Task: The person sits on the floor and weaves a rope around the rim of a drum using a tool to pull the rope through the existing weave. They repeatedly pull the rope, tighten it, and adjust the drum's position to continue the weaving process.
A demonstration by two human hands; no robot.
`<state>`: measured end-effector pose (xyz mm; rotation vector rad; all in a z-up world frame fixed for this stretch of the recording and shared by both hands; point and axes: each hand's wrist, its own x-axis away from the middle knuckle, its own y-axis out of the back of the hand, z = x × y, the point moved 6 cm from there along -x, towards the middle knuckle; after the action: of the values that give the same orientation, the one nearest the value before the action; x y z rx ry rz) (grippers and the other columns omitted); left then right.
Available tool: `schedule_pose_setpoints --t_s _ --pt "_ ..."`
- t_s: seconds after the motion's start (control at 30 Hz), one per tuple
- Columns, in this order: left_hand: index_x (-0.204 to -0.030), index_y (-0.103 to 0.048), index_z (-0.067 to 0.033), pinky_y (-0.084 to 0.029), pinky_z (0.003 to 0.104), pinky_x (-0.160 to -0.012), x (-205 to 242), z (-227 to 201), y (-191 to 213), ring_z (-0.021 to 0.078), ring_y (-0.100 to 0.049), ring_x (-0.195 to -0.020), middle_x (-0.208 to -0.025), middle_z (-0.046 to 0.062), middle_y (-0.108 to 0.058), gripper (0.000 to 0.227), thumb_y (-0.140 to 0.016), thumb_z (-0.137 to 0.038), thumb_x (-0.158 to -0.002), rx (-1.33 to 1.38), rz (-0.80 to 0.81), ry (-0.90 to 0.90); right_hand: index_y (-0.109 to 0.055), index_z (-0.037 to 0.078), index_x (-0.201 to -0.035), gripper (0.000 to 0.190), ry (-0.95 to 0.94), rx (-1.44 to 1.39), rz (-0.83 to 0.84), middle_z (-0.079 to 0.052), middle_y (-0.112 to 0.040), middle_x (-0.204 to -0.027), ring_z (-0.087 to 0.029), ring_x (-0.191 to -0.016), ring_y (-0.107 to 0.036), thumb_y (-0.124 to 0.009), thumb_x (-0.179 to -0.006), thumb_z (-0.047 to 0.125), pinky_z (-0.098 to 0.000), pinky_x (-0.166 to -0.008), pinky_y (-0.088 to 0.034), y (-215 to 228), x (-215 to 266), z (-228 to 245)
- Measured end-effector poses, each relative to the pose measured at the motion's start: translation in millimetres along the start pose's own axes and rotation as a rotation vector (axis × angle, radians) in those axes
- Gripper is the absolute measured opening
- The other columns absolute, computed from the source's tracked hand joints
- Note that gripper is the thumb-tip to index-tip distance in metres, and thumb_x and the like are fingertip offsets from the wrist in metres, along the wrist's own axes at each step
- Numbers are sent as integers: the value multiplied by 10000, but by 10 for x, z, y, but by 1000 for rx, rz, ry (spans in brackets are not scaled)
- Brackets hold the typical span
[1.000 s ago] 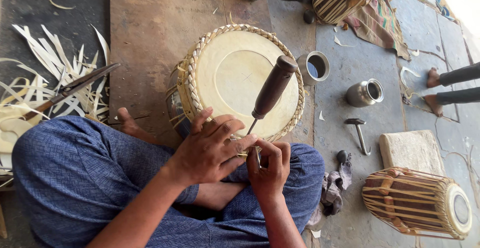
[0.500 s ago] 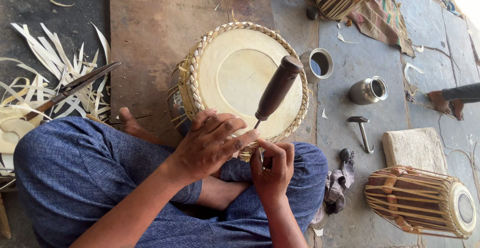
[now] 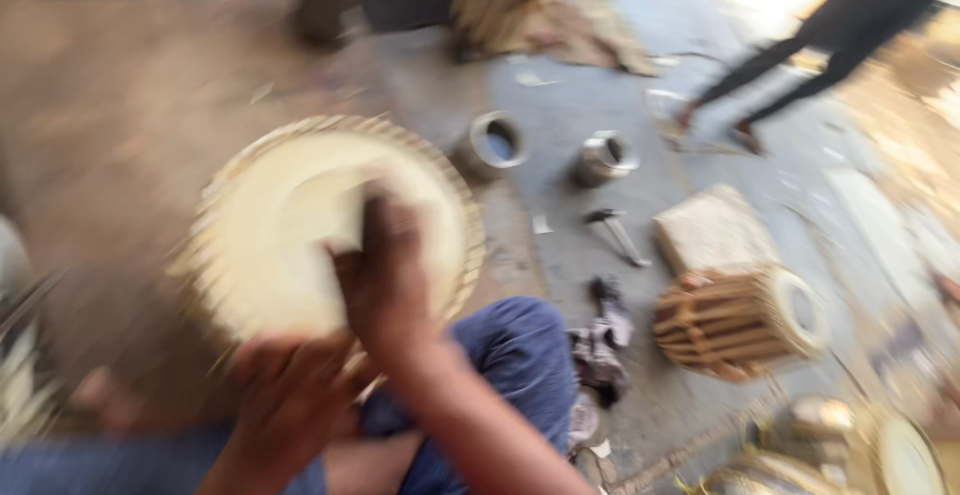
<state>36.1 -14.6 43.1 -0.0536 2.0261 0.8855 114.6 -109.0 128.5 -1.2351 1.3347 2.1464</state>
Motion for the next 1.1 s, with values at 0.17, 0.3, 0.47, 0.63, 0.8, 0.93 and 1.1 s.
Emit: schedule_pose_setpoints --t_s 0.17,0.3,0.47,0.63,0.8,0.93,1.1 --pt "-1170 -654 -269 -393 467 -852 -127 -197 -93 251 -573 -947 -1060 2 -615 434 -681 -287 -737 -34 -135 26 -514 193 -1556 509 -839 -2029 92 -159 -642 -1041 -185 -782 -625 -718 -1093 140 -269 -575 -481 -216 -333 -279" --pt "-1174 -641 -244 -396 464 -861 -365 -274 -148 252 -582 -950 -1060 3 -618 432 -694 -250 -745 62 -106 -64 -606 66 -1286 319 -643 -2217 -3 -109 -659 -938 -145 -702 -603 -656 -1069 294 -238 -535 -426 305 -997 -591" --pt "-1178 -625 -213 -400 460 -872 -827 -148 -102 254 -592 -953 -1060 4 -623 433 -711 -204 -754 90 -164 -149 -649 48 -1204 311 -610 -2012 103 -96 -674 -961 -191 -783 -619 -657 -1022 300 -283 -630 -453 665 -649 -736" --pt "-1183 -609 -182 -405 456 -883 -555 -68 17 255 -603 -956 -1059 6 -627 436 -727 -158 -764 48 -139 -85 -673 64 -1185 290 -350 -775 885 -94 -687 -1022 -260 -909 -647 -677 -971 259 -350 -762 -504 361 741 -627" --pt "-1176 -594 -153 -400 455 -900 -264 -98 162 256 -602 -975 -1077 13 -623 421 -744 -146 -783 20 -42 34 -698 81 -1166 283 270 -612 1105 -93 -700 -1082 -329 -1035 -674 -697 -919 219 -416 -893 -555 767 1401 -284" --pt "-1139 -597 -145 -377 472 -934 -277 -137 218 265 -575 -1009 -1117 28 -602 402 -731 -169 -761 -8 -22 72 -754 111 -1033 181 -450 -482 927 -37 -708 -966 -217 -921 -725 -750 -886 216 -358 -795 -586 931 731 -448" --pt "-1126 -591 -129 -365 458 -966 -303 -202 306 283 -563 -1054 -1142 61 -578 312 -719 -190 -848 -12 -31 57 -723 71 -1020 349 116 -303 474 -83 -709 -1080 -329 -1081 -603 -818 -734 246 -439 -950 -426 812 217 -64"
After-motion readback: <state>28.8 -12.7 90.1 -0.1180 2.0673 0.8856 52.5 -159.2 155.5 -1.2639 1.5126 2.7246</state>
